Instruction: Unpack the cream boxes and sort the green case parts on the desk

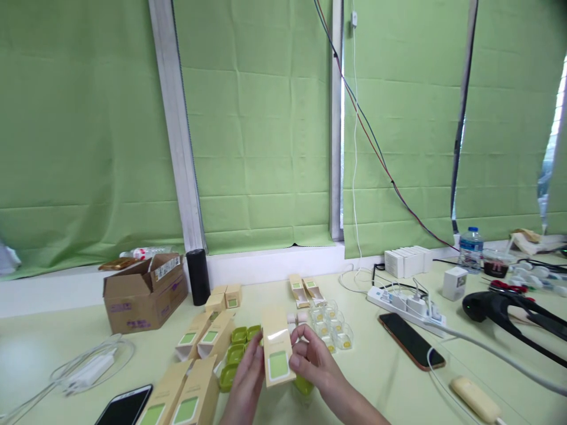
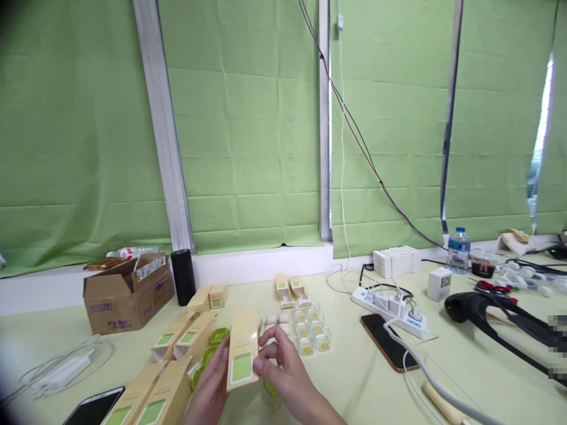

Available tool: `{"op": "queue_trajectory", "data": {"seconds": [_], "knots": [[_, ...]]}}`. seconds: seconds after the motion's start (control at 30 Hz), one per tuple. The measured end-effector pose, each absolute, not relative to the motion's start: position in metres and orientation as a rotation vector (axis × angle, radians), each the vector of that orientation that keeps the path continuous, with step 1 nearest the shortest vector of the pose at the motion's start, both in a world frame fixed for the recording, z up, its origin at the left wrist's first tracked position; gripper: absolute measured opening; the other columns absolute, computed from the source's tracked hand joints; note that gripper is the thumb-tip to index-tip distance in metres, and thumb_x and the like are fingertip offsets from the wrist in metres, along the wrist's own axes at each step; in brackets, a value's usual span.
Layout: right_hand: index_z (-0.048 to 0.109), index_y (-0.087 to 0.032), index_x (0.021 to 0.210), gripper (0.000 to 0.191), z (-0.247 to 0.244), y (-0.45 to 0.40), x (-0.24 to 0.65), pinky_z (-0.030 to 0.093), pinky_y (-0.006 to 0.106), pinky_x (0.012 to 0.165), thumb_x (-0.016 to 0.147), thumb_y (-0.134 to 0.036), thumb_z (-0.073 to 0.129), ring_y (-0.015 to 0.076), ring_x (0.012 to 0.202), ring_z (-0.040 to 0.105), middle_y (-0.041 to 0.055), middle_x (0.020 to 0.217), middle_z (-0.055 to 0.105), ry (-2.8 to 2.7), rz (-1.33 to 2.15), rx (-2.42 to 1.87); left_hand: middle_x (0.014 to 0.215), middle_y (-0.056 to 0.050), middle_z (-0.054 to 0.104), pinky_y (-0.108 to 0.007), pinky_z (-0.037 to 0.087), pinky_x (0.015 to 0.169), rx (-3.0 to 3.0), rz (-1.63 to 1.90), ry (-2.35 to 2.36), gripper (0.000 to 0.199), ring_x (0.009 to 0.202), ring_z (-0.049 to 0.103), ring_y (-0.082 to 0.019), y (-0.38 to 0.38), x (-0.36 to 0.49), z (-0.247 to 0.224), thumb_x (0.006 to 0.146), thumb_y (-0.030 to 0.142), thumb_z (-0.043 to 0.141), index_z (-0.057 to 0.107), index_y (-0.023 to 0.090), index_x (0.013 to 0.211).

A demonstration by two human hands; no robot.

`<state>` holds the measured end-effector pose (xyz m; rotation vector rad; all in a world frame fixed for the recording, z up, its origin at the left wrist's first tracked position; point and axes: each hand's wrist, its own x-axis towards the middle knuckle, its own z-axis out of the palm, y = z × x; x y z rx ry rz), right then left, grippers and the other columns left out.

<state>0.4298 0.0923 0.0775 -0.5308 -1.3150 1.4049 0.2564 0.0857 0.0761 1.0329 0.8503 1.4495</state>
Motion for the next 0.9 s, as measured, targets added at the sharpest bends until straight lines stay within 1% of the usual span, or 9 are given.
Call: {"op": "queue_trajectory", "data": {"seconds": [0.1, 0.23, 0.3, 0.4, 0.5, 0.67, 0.9], "knots": [[0.05, -0.028, 0.104, 0.051, 0.075, 0.096, 0.429, 0.045, 0.03, 0.072, 0.08, -0.059, 0.083, 0.0186, 0.072, 0.067, -0.0038, 0.075, 0.069, -1.234, 1.378, -0.509, 0.127, -0.014, 0.076, -0.053, 0.052, 0.106, 1.148, 1.424, 0.832, 0.073, 0.124, 0.068, -0.038, 0.087, 0.253, 0.079, 0.081, 0.065, 0.073, 0.059, 0.026, 0.142], [0.048, -0.029, 0.106, 0.056, 0.072, 0.105, 0.428, 0.047, 0.033, 0.071, 0.078, -0.062, 0.083, 0.0207, 0.068, 0.069, -0.0035, 0.072, 0.072, -1.142, 1.314, -0.553, 0.133, -0.014, 0.073, -0.049, 0.052, 0.104, 1.313, 1.419, 0.818, 0.078, 0.122, 0.068, -0.037, 0.09, 0.247, 0.073, 0.082, 0.061, 0.074, 0.051, 0.028, 0.148], [0.048, -0.029, 0.107, 0.059, 0.071, 0.107, 0.428, 0.049, 0.035, 0.072, 0.076, -0.065, 0.083, 0.0228, 0.068, 0.07, -0.0025, 0.072, 0.074, -1.121, 1.282, -0.594, 0.138, -0.016, 0.07, -0.048, 0.052, 0.104, 1.404, 1.419, 0.821, 0.08, 0.126, 0.065, -0.038, 0.092, 0.247, 0.067, 0.082, 0.06, 0.074, 0.049, 0.026, 0.15], [0.048, -0.029, 0.107, 0.06, 0.069, 0.109, 0.428, 0.05, 0.036, 0.073, 0.075, -0.066, 0.083, 0.0244, 0.069, 0.072, -0.0017, 0.074, 0.075, -1.115, 1.28, -0.6, 0.148, -0.018, 0.062, -0.048, 0.049, 0.108, 1.504, 1.432, 0.849, 0.077, 0.139, 0.055, -0.039, 0.095, 0.249, 0.055, 0.088, 0.058, 0.07, 0.044, 0.025, 0.153], [0.048, -0.028, 0.11, 0.061, 0.067, 0.107, 0.427, 0.049, 0.035, 0.075, 0.076, -0.063, 0.084, 0.0243, 0.073, 0.074, -0.0015, 0.077, 0.076, -1.122, 1.283, -0.597, 0.152, -0.017, 0.059, -0.048, 0.047, 0.112, 1.539, 1.418, 0.875, 0.076, 0.143, 0.052, -0.037, 0.096, 0.252, 0.048, 0.092, 0.055, 0.067, 0.038, 0.027, 0.157], [0.049, -0.027, 0.115, 0.06, 0.066, 0.103, 0.426, 0.048, 0.036, 0.081, 0.078, -0.059, 0.085, 0.0253, 0.084, 0.074, 0.0009, 0.083, 0.078, -1.156, 1.248, -0.647, 0.155, -0.017, 0.055, -0.048, 0.044, 0.117, 1.494, 1.439, 0.843, 0.075, 0.144, 0.051, -0.037, 0.094, 0.255, 0.048, 0.094, 0.053, 0.067, 0.036, 0.028, 0.157], [0.048, -0.026, 0.117, 0.059, 0.065, 0.103, 0.425, 0.045, 0.034, 0.079, 0.081, -0.058, 0.083, 0.0242, 0.082, 0.071, 0.0008, 0.082, 0.077, -1.201, 1.209, -0.67, 0.158, -0.016, 0.051, -0.048, 0.042, 0.119, 1.482, 1.411, 0.791, 0.071, 0.146, 0.049, -0.035, 0.094, 0.253, 0.049, 0.097, 0.049, 0.065, 0.032, 0.028, 0.157]]}}
